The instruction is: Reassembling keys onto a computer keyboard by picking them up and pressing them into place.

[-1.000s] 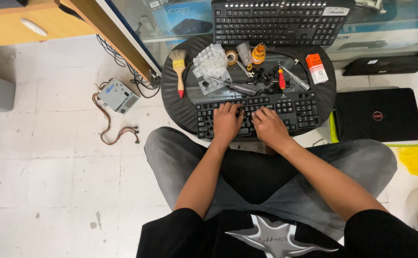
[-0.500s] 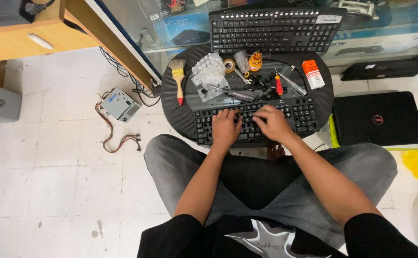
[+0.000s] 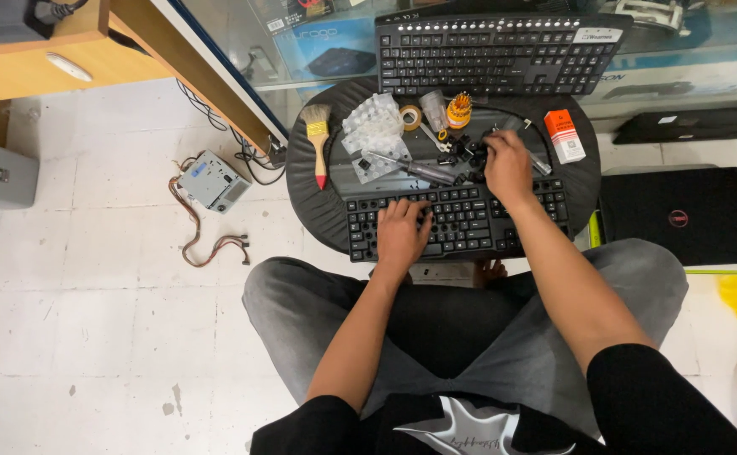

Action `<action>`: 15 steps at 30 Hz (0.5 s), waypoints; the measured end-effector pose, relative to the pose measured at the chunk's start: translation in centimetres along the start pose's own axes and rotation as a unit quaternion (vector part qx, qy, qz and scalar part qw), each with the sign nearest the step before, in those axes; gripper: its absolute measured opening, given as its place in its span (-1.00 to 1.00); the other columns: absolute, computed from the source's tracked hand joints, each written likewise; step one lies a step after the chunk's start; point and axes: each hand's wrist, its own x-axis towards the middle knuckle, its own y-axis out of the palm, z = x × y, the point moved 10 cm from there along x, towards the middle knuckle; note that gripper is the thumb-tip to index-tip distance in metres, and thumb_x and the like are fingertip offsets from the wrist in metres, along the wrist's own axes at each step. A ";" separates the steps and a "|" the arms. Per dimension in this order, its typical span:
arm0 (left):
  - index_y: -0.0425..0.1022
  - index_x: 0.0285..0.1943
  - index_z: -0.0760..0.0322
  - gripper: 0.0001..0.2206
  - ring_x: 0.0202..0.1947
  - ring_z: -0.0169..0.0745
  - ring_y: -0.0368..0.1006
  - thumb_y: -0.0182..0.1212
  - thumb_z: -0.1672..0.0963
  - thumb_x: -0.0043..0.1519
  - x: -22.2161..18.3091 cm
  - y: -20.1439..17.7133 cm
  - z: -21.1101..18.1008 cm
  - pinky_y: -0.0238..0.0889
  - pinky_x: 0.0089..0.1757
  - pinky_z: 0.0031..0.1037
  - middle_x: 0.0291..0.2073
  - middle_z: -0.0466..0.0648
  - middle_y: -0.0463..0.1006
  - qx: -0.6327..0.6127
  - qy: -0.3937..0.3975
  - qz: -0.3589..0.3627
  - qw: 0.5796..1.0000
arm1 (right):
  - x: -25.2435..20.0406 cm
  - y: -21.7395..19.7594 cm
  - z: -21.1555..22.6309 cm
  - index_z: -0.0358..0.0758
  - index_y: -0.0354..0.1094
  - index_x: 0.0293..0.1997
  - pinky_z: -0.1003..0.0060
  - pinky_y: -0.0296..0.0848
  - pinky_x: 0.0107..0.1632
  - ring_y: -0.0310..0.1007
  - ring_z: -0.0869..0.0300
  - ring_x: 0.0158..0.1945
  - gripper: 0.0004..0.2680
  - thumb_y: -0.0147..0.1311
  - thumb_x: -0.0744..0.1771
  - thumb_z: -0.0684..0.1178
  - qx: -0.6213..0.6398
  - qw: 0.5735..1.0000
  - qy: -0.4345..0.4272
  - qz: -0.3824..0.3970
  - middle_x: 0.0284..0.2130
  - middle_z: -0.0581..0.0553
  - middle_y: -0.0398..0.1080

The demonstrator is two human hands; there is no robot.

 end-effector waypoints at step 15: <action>0.57 -0.06 0.09 -0.85 -0.30 -0.25 0.37 0.33 0.11 0.22 -0.1 -0.4 0.0 0.16 -0.21 -0.43 -0.39 -0.21 0.38 -0.006 0.007 -0.018 1.000 | 0.5 0.9 -1.0 -0.36 0.58 -0.05 0.00 0.53 -0.03 0.53 -0.21 -0.09 -0.89 0.20 0.36 -0.28 0.064 0.998 0.017 0.015 -0.18 -0.29 0.49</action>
